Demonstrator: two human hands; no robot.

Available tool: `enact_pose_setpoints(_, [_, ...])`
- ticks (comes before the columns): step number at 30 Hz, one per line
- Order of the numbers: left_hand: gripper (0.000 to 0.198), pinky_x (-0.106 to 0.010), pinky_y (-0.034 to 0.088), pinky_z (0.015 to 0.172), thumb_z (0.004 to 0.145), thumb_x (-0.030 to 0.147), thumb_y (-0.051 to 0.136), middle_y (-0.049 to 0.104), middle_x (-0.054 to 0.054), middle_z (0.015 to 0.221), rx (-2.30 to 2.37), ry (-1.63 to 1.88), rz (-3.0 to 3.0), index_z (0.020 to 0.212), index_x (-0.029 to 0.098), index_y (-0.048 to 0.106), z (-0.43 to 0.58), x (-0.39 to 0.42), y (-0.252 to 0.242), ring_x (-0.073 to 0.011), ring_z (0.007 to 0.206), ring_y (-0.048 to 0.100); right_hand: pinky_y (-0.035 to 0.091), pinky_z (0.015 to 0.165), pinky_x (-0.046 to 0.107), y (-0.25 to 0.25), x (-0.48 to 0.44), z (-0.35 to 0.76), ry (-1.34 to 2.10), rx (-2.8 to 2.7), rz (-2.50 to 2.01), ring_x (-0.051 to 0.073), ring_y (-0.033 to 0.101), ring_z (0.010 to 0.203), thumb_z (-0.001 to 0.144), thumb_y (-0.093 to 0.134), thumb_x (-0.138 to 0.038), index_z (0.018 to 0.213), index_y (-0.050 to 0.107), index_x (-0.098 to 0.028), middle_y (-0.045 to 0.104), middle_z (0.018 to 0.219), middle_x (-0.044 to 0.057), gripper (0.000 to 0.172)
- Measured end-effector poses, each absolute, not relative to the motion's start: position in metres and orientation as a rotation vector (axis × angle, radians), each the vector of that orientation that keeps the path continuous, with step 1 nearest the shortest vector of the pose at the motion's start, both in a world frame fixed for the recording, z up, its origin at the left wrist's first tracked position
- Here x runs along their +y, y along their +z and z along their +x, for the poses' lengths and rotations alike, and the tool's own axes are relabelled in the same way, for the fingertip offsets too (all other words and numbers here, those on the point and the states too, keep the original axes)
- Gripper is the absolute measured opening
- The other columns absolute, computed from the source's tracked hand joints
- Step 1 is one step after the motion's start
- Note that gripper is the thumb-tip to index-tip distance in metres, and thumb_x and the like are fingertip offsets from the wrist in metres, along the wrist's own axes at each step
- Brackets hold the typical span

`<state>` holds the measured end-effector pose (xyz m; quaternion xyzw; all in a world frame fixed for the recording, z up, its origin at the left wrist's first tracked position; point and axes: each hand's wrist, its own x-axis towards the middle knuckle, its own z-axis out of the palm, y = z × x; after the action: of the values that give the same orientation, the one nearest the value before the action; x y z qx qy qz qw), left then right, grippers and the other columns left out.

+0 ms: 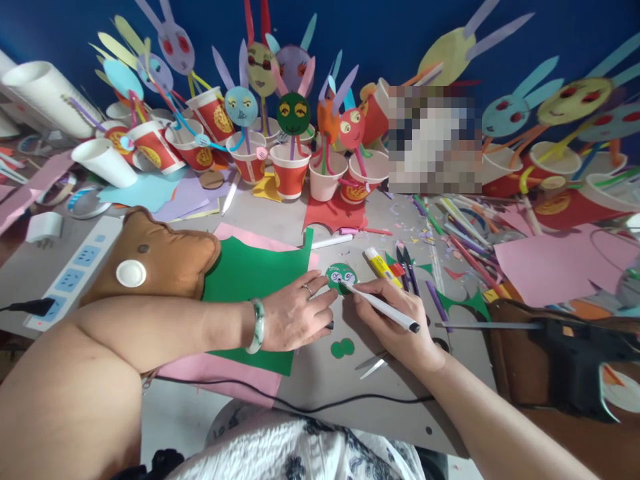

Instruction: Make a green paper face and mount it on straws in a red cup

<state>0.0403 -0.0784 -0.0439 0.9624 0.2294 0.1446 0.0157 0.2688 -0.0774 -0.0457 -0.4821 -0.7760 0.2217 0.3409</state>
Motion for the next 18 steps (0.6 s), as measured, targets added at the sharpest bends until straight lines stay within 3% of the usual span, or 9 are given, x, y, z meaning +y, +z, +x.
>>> enact_pose_setpoints(18, [0.023, -0.051, 0.037, 0.113, 0.093, 0.032, 0.058, 0.062, -0.016, 0.125, 0.7, 0.441, 3.002, 0.097, 0.013, 0.071, 0.0401, -0.0783, -0.0431, -0.0323, 0.123, 0.053, 0.054, 0.061, 0.026, -0.048, -0.077, 0.2672, 0.56, -2.012, -1.252, 0.015, 0.068, 0.064, 0.088, 0.063, -0.024, 0.091, 0.064, -0.022, 0.072, 0.077, 0.001, 0.004])
